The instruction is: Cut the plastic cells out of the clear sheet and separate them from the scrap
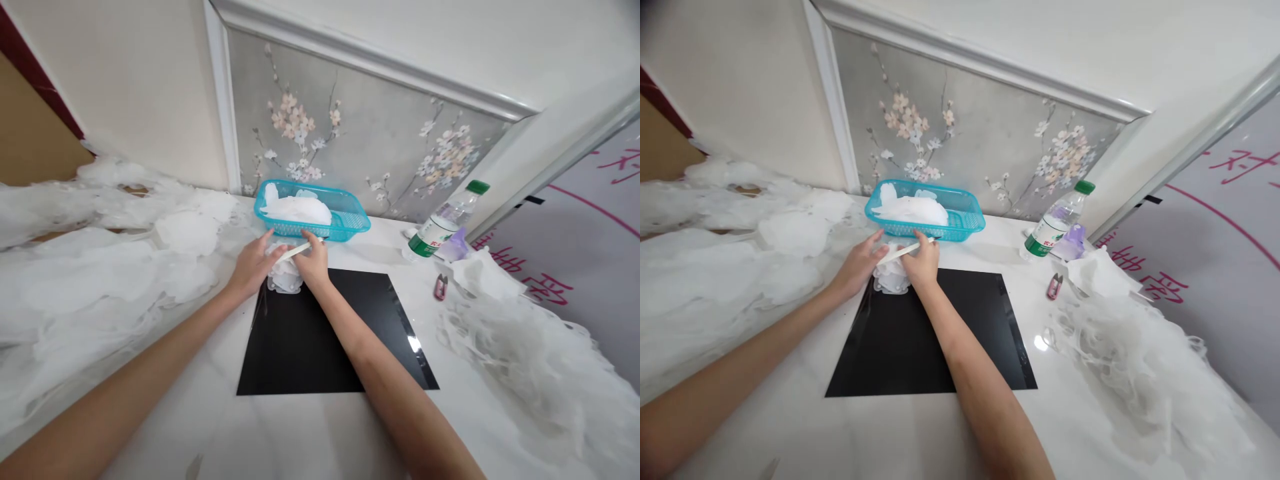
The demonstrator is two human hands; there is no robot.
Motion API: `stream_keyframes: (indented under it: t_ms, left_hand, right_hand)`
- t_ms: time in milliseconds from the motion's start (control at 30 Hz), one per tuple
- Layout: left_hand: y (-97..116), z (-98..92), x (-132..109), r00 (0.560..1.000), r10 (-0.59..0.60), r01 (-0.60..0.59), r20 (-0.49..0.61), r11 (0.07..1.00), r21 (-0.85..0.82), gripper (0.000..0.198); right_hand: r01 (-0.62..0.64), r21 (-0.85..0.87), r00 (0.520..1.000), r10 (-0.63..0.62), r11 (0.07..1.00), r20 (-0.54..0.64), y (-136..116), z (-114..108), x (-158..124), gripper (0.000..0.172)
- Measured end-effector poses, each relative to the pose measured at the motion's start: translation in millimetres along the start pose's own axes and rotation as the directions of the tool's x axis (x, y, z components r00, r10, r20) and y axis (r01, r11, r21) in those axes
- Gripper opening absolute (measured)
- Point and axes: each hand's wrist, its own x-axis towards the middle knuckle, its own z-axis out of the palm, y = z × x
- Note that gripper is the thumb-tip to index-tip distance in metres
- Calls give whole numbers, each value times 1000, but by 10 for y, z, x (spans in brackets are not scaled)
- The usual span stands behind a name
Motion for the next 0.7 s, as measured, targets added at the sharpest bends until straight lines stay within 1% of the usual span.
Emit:
stream_keyframes:
  t_ms: [67,133,167,200,233,267,333,400,433,467,500,533,600,667,700]
  left_hand:
    - [55,-20,-19,998,25,-30,52,994,109,71]
    - [84,-37,-24,996,2,-22,92,977,214,67]
    - [88,-43,-23,994,-12,-16,107,966,258,66]
    - [89,-47,-23,992,-15,-21,122,957,291,66]
    - [88,-49,-24,990,-5,-40,140,948,315,67]
    - [87,-50,-28,986,21,-76,163,938,339,68]
    - [91,-46,-46,963,110,-203,246,897,394,74]
    - [104,-34,-68,906,201,-361,373,828,429,79]
    - [113,-25,-76,876,224,-417,427,798,436,81]
    - [122,-15,-81,859,230,-445,458,779,443,81]
    - [129,-2,-83,858,222,-446,464,770,456,80]
    - [135,11,-81,870,210,-429,446,766,478,77]
    - [140,36,-71,910,195,-376,365,758,533,69]
    - [133,54,-57,944,180,-313,276,751,582,60]
    - [126,58,-51,956,167,-282,242,751,597,57]
  right_hand:
    - [7,-49,998,-10,999,-55,1,-27,-57,43]
    - [74,-84,991,-82,994,-104,23,-141,-149,37]
    - [122,-96,983,-134,988,-122,44,-242,-202,34]
    - [162,-90,979,-171,983,-113,70,-377,-256,32]
    - [164,-78,982,-170,983,-79,99,-542,-310,29]
    - [118,-72,989,-123,990,-76,128,-730,-362,24]
    - [48,-63,994,-53,997,-92,172,-1135,-457,22]
    - [-21,-31,994,17,999,-106,191,-1492,-546,30]
    - [-74,38,985,79,997,-154,194,-1627,-590,36]
    - [-107,75,978,119,991,-171,196,-1724,-635,43]
    - [-127,130,974,148,983,-169,200,-1785,-679,49]
    - [-147,193,973,177,970,-146,209,-1812,-720,53]
    - [-207,320,975,223,925,-16,243,-1792,-787,56]
    - [-285,408,958,261,867,115,291,-1727,-831,58]
    - [-314,430,950,277,846,147,315,-1694,-846,56]
